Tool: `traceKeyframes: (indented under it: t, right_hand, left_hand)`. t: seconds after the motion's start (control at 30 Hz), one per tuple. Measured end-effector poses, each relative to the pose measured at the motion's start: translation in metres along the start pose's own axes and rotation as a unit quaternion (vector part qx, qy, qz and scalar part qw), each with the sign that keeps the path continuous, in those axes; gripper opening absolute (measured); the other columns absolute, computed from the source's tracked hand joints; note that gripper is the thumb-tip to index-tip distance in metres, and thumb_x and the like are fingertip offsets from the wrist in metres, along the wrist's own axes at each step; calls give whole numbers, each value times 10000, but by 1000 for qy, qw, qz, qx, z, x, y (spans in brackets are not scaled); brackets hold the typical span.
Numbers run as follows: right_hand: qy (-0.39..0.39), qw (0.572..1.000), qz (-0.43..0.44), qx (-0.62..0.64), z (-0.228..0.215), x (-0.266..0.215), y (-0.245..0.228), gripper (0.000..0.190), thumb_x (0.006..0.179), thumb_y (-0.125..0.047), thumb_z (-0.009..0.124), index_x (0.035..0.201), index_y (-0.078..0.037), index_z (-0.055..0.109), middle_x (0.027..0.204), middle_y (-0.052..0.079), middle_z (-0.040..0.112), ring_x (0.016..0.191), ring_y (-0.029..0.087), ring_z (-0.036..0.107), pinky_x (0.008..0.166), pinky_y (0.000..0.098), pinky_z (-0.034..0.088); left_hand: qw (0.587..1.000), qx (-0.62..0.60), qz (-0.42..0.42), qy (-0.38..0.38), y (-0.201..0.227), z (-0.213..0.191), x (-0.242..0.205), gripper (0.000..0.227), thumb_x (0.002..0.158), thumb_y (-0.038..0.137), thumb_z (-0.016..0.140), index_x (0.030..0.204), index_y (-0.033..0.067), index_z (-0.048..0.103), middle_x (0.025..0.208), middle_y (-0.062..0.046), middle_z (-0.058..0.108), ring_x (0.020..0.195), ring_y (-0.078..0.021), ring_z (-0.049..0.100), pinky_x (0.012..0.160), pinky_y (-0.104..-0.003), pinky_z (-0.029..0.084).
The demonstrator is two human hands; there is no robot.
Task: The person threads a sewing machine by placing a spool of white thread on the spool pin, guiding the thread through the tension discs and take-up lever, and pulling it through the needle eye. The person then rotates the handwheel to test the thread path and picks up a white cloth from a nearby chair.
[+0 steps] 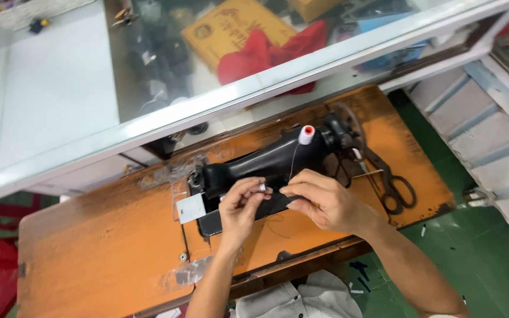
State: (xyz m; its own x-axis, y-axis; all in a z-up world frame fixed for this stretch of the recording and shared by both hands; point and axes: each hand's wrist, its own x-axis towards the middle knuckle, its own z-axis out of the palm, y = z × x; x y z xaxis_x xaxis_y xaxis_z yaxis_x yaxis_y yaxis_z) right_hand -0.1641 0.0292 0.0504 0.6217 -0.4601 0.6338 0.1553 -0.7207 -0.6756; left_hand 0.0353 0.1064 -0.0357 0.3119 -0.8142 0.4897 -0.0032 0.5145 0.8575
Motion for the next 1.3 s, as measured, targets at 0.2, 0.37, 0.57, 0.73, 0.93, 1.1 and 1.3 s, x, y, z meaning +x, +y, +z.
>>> traceKeyframes:
  t: [0.2,0.37,0.57,0.73,0.93,1.1,1.3]
  right_hand:
    - [-60,998,-2,-21,26,14,-10,235,972,15,593,1173,68,703,902,169,731,780,320,718,675,389,601]
    - [-59,995,16,-75,38,18,-17,356,921,9,664,1272,66,652,851,95,772,699,250,721,639,344,613]
    - [-148,980,0,-134,49,15,-20,554,932,-6,641,1439,125,462,859,62,772,717,226,713,690,342,615]
    - [-254,963,15,-88,50,20,-27,526,925,14,624,1417,104,464,867,112,798,760,268,749,744,395,621]
    - [-246,956,50,-155,41,19,-14,503,958,-19,587,1418,135,456,817,128,758,743,285,711,705,394,596]
    - [-248,951,75,-166,37,14,-12,480,974,-45,577,1418,109,476,807,108,738,747,269,701,707,380,588]
    - [-272,939,100,-184,32,8,-9,492,989,-54,540,1453,85,456,799,91,716,748,254,687,705,362,573]
  left_hand:
    - [997,-48,-25,50,7,-20,-31,334,882,-188,627,1215,-165,611,1133,-297,694,978,-406,757,836,-463,660]
    - [996,-54,-27,69,14,-21,-36,311,871,-192,650,1181,-161,647,1116,-288,706,958,-389,764,815,-448,667]
    - [991,-57,-76,92,2,-20,-45,272,873,-143,694,1144,-122,699,1127,-287,700,990,-366,758,842,-422,662]
    - [990,-35,-130,28,-9,-17,-56,379,846,-57,779,1215,-52,694,1241,-221,665,1122,-322,708,902,-375,624]
    - [973,-130,-187,28,1,-8,-71,560,759,-89,846,1280,-96,641,1293,-205,640,1148,-308,689,973,-360,603]
    - [968,-140,-202,40,-1,-8,-76,573,730,-92,863,1262,-93,651,1286,-199,653,1119,-310,714,961,-351,620]
    - [971,-139,-183,59,1,-11,-75,480,782,-91,825,1233,-104,661,1234,-211,670,1080,-317,731,929,-358,636]
